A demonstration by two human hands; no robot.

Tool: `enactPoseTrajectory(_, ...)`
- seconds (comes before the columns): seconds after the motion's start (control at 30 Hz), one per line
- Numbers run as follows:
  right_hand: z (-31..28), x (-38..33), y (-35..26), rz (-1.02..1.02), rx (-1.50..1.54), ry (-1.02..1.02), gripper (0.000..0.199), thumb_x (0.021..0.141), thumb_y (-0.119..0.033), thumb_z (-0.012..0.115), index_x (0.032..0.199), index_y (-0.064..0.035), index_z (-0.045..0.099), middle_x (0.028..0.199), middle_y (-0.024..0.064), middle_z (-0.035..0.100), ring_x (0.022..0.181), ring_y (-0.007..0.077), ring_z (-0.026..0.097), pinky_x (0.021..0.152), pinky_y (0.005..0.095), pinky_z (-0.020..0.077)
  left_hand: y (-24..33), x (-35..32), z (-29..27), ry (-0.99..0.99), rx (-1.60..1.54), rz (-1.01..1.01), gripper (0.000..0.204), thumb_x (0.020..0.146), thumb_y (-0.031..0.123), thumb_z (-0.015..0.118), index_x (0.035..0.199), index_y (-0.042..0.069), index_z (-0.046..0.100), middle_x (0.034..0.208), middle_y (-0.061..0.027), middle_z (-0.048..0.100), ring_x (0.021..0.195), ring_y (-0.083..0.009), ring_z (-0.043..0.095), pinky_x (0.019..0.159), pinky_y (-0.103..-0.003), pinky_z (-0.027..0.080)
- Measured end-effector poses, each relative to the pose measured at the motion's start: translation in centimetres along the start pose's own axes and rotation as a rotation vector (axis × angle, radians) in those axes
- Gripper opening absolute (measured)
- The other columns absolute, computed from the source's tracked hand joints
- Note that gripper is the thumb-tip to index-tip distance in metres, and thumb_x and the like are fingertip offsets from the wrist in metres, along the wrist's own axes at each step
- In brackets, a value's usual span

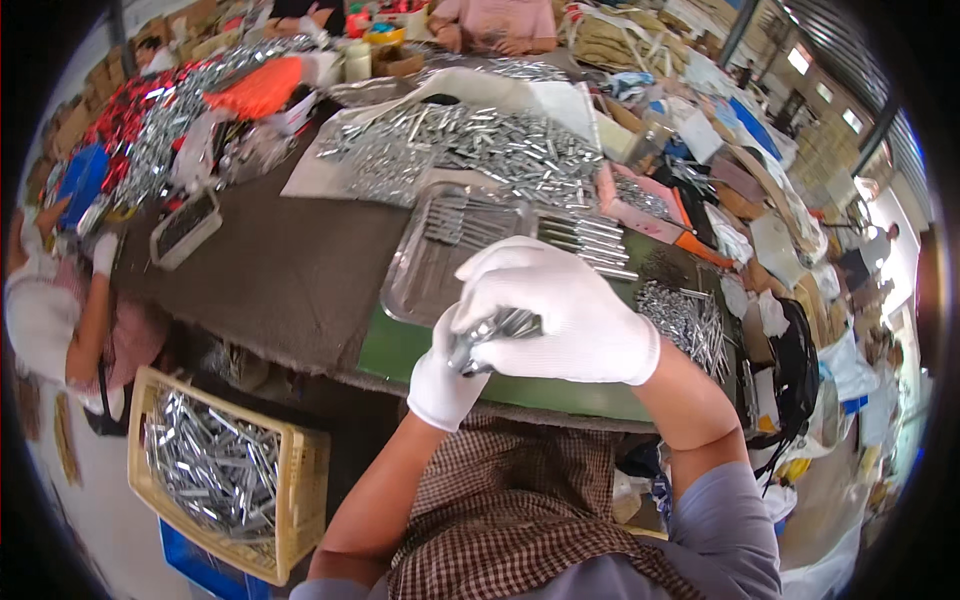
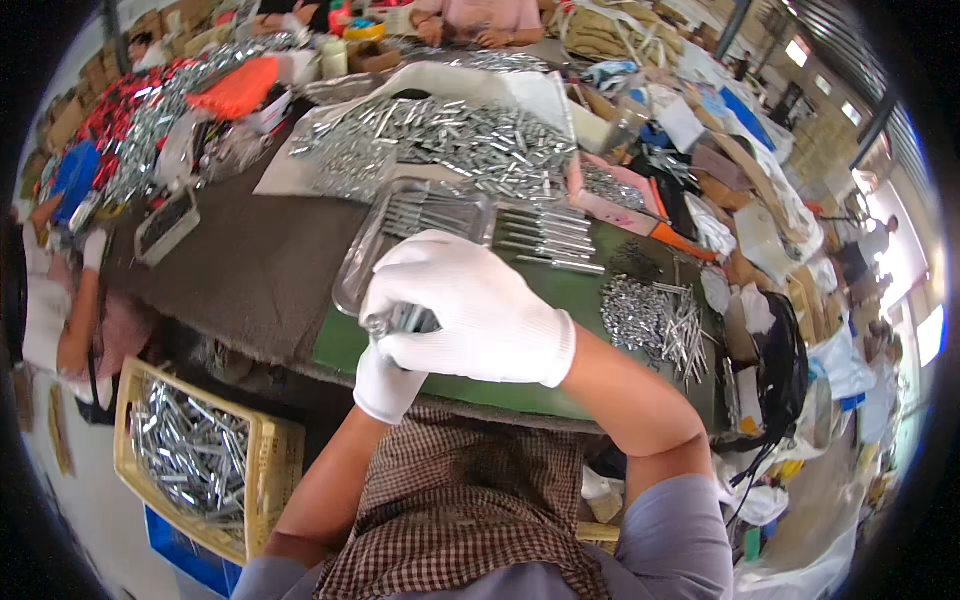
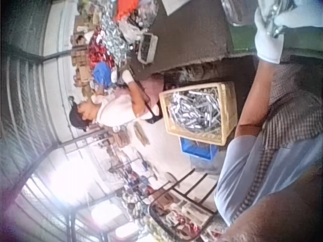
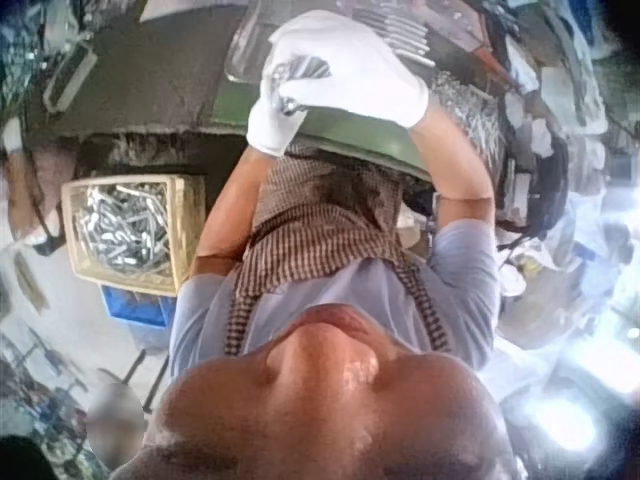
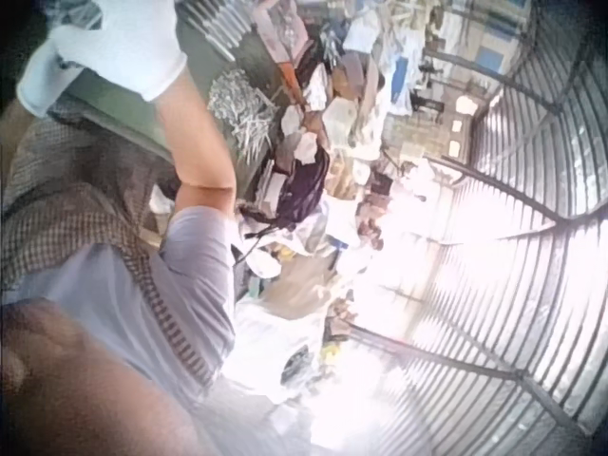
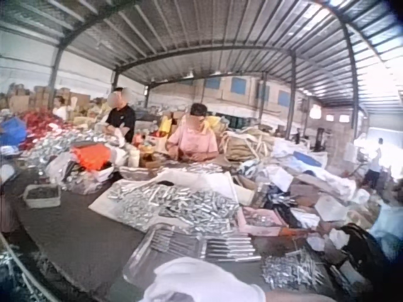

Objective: Assembling small metal components and screws at a manufacturing workbench.

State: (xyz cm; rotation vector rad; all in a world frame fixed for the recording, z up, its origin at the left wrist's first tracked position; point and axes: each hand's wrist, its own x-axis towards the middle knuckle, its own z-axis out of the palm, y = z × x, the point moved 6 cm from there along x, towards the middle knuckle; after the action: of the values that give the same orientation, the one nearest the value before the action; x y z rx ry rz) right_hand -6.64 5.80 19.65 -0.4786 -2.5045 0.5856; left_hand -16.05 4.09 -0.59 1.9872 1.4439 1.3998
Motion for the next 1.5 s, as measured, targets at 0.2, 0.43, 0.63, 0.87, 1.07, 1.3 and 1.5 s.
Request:
enactPoseTrajectory(0.2, 1.2, -1.0, 1.1, -0.030, -0.107, 0.092, 0.030, 0.073, -0.024, 0.078, 0.100, -0.0130, 0.072, 0.109, 0.0059, 0.064, 0.112, 0.0268, 0.058, 0.098, 0.0404, 0.0444, -0.3, 0.3, 0.0, 0.031, -0.099, -0.058, 0.082, 0.077, 0.013, 0.078, 0.143, 0.000, 0.030, 0.119, -0.0166, 0.065, 0.097, -0.0323, 0.070, 0.081, -0.036, 0.056)
enactPoseTrajectory(0.43, -1.1, -1.8, -0.2, -0.097, -0.127, 0.333, 0.026, 0.073, -0.023, 0.078, 0.095, -0.0115, 0.070, 0.104, 0.0063, 0.065, 0.110, 0.0261, 0.060, 0.097, 0.0402, 0.0454, -2.2, -0.8, 0.1, -0.091, -0.057, -0.070, 0.080, 0.076, 0.005, 0.079, 0.142, 0.002, 0.033, 0.119, -0.0172, 0.064, 0.102, -0.0271, 0.069, 0.092, -0.035, 0.053)
enactPoseTrajectory(0.63, -11.8, -7.4, 0.5, 0.315, 0.211, 0.736, 0.023, 0.091, -0.023, 0.069, 0.104, -0.0036, 0.066, 0.095, 0.0061, 0.068, 0.078, 0.0127, 0.064, 0.070, 0.0250, 0.0518, 0.7, 0.2, -1.8, 0.114, -0.220, -0.210, 0.079, 0.075, -0.004, 0.073, 0.142, 0.001, 0.032, 0.122, -0.0158, 0.058, 0.109, -0.0241, 0.062, 0.091, -0.033, 0.049)
enactPoseTrajectory(0.87, -6.8, -18.3, 13.7, 0.814, 0.286, 0.592, 0.018, 0.091, -0.011, 0.066, 0.106, -0.0026, 0.064, 0.092, 0.0063, 0.070, 0.082, 0.0114, 0.068, 0.074, 0.0252, 0.0551, -4.1, -2.2, -0.9, 0.223, -0.531, -0.571, 0.072, 0.081, 0.000, 0.072, 0.141, 0.000, 0.033, 0.130, -0.0110, 0.050, 0.113, -0.0190, 0.052, 0.098, -0.033, 0.043)
enactPoseTrajectory(1.07, -5.0, -20.9, 17.2, 0.759, -0.365, 0.300, 0.020, 0.083, -0.016, 0.070, 0.100, -0.0095, 0.065, 0.097, 0.0086, 0.065, 0.091, 0.0257, 0.065, 0.081, 0.0362, 0.0514, -2.6, -1.5, -1.5, 0.370, -0.619, -0.482, 0.056, 0.085, -0.009, 0.061, 0.132, 0.012, 0.039, 0.085, -0.0004, 0.053, 0.055, -0.0050, 0.044, 0.046, -0.021, 0.035)
enactPoseTrajectory(1.3, -5.2, -19.1, 18.1, 0.791, -0.892, 0.211, 0.038, 0.081, -0.033, 0.072, 0.110, -0.0141, 0.059, 0.098, 0.0100, 0.063, 0.098, 0.0311, 0.061, 0.086, 0.0444, 0.0452, -2.9, -1.9, -1.7, 0.377, -0.521, -0.419, 0.061, 0.085, -0.011, 0.060, 0.136, 0.013, 0.037, 0.086, -0.0009, 0.053, 0.057, -0.0055, 0.046, 0.046, -0.020, 0.035)
enactPoseTrajectory(1.5, -4.9, -18.7, 19.6, 0.986, -0.733, 0.085, 0.057, 0.077, -0.038, 0.076, 0.121, -0.0109, 0.054, 0.091, 0.0159, 0.067, 0.085, 0.0305, 0.066, 0.085, 0.0442, 0.0459, -2.4, -1.5, -1.6, 0.375, -0.417, -0.357, 0.060, 0.084, -0.011, 0.061, 0.134, 0.010, 0.035, 0.086, -0.0027, 0.054, 0.059, -0.0077, 0.050, 0.049, -0.023, 0.042)
